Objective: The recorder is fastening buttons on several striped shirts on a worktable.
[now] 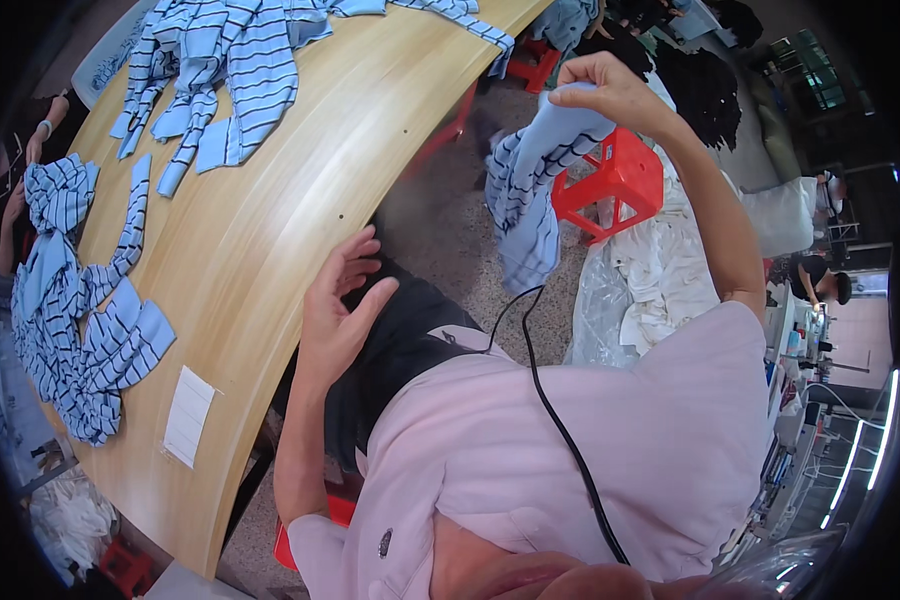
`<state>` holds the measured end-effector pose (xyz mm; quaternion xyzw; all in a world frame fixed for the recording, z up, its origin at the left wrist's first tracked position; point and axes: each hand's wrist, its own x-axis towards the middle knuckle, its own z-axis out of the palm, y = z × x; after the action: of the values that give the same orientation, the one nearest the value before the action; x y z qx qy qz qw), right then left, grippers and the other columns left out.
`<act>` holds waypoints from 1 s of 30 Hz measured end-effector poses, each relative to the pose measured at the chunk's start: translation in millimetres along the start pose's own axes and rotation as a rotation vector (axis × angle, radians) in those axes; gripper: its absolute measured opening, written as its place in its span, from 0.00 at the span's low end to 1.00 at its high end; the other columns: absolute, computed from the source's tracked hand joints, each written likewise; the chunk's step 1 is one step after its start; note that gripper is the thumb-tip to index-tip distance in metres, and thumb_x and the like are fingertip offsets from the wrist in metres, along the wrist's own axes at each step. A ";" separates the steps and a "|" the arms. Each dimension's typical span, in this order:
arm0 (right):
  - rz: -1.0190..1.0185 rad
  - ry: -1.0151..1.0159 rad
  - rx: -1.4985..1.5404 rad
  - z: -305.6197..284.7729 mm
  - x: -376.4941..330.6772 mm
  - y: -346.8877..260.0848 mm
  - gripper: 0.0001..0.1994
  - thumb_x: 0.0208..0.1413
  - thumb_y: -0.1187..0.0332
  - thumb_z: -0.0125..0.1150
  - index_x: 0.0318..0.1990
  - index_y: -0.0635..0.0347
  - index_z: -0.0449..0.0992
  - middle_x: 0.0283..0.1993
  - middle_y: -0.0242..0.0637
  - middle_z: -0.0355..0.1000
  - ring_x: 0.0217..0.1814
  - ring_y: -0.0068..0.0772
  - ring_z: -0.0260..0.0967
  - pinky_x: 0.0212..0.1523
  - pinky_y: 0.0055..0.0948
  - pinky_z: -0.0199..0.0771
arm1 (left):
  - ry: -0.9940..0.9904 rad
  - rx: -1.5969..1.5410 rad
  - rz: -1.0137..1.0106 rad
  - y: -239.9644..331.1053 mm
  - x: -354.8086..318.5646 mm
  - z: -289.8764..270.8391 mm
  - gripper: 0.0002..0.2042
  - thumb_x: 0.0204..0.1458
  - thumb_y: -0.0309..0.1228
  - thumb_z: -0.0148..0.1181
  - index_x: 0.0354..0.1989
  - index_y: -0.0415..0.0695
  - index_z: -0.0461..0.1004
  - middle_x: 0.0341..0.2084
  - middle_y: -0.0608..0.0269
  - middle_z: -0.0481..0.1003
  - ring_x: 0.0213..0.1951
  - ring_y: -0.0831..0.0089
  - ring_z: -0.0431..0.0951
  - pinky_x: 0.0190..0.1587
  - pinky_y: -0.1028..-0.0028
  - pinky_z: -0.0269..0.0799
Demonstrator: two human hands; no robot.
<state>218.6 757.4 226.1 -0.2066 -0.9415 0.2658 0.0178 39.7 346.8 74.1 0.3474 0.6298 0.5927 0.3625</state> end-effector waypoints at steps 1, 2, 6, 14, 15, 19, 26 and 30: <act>-0.092 0.023 -0.020 -0.3 -3.2 -15.9 0.17 0.66 0.51 0.73 0.38 0.57 0.85 0.31 0.33 0.79 0.34 0.23 0.77 0.38 0.29 0.75 | -0.020 0.024 0.034 5.7 8.9 3.5 0.30 0.63 0.28 0.72 0.74 0.44 0.71 0.63 0.54 0.78 0.60 0.65 0.79 0.65 0.64 0.75; -0.215 0.017 -0.057 -0.8 -4.6 -32.0 0.17 0.68 0.51 0.72 0.41 0.57 0.87 0.34 0.34 0.81 0.36 0.27 0.79 0.39 0.29 0.79 | -0.027 0.054 0.063 13.8 14.8 6.7 0.30 0.64 0.27 0.71 0.74 0.44 0.70 0.63 0.53 0.77 0.61 0.65 0.78 0.66 0.65 0.75; -0.472 -0.070 -0.053 10.7 -8.3 -82.3 0.10 0.69 0.62 0.72 0.44 0.59 0.87 0.37 0.37 0.84 0.39 0.29 0.84 0.42 0.26 0.84 | 0.054 0.066 0.284 33.9 55.2 41.3 0.32 0.60 0.32 0.75 0.72 0.42 0.71 0.60 0.50 0.79 0.59 0.60 0.81 0.63 0.63 0.76; -0.860 -0.015 -0.245 21.6 -0.3 -127.8 0.09 0.63 0.66 0.77 0.44 0.59 0.85 0.37 0.38 0.83 0.34 0.36 0.84 0.34 0.28 0.84 | 0.058 0.022 0.665 50.9 85.9 67.6 0.06 0.62 0.27 0.69 0.38 0.36 0.80 0.35 0.54 0.78 0.37 0.58 0.80 0.41 0.64 0.74; -0.861 -0.015 -0.237 19.3 1.6 -121.7 0.09 0.63 0.66 0.77 0.44 0.59 0.85 0.37 0.38 0.83 0.34 0.36 0.84 0.34 0.28 0.84 | 0.114 0.068 0.700 53.3 85.9 62.3 0.06 0.62 0.27 0.69 0.38 0.36 0.80 0.34 0.55 0.78 0.36 0.58 0.80 0.41 0.64 0.74; -0.717 -0.157 -0.345 13.2 8.2 -109.5 0.16 0.59 0.59 0.81 0.47 0.57 0.86 0.37 0.38 0.85 0.35 0.36 0.86 0.36 0.29 0.86 | 0.132 0.157 0.667 70.2 84.2 44.6 0.07 0.66 0.28 0.67 0.40 0.35 0.79 0.31 0.61 0.77 0.34 0.69 0.76 0.40 0.71 0.72; -0.601 -0.130 -0.090 -22.1 2.3 -147.8 0.12 0.67 0.65 0.72 0.50 0.65 0.84 0.39 0.33 0.83 0.38 0.22 0.78 0.35 0.28 0.78 | 0.051 -0.337 0.705 132.5 83.6 50.2 0.10 0.74 0.32 0.61 0.43 0.37 0.79 0.29 0.68 0.79 0.32 0.83 0.76 0.35 0.77 0.73; -0.567 0.769 0.442 -29.0 5.8 -127.0 0.15 0.73 0.60 0.57 0.51 0.62 0.84 0.42 0.34 0.84 0.42 0.23 0.83 0.45 0.30 0.85 | -0.049 -0.170 0.580 84.7 91.5 66.4 0.23 0.61 0.44 0.78 0.53 0.41 0.76 0.29 0.66 0.83 0.32 0.79 0.81 0.36 0.72 0.77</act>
<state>169.2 675.7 315.0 -0.0177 -0.8075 0.3476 0.4763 52.7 463.8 152.2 0.4953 0.4436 0.7134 0.2210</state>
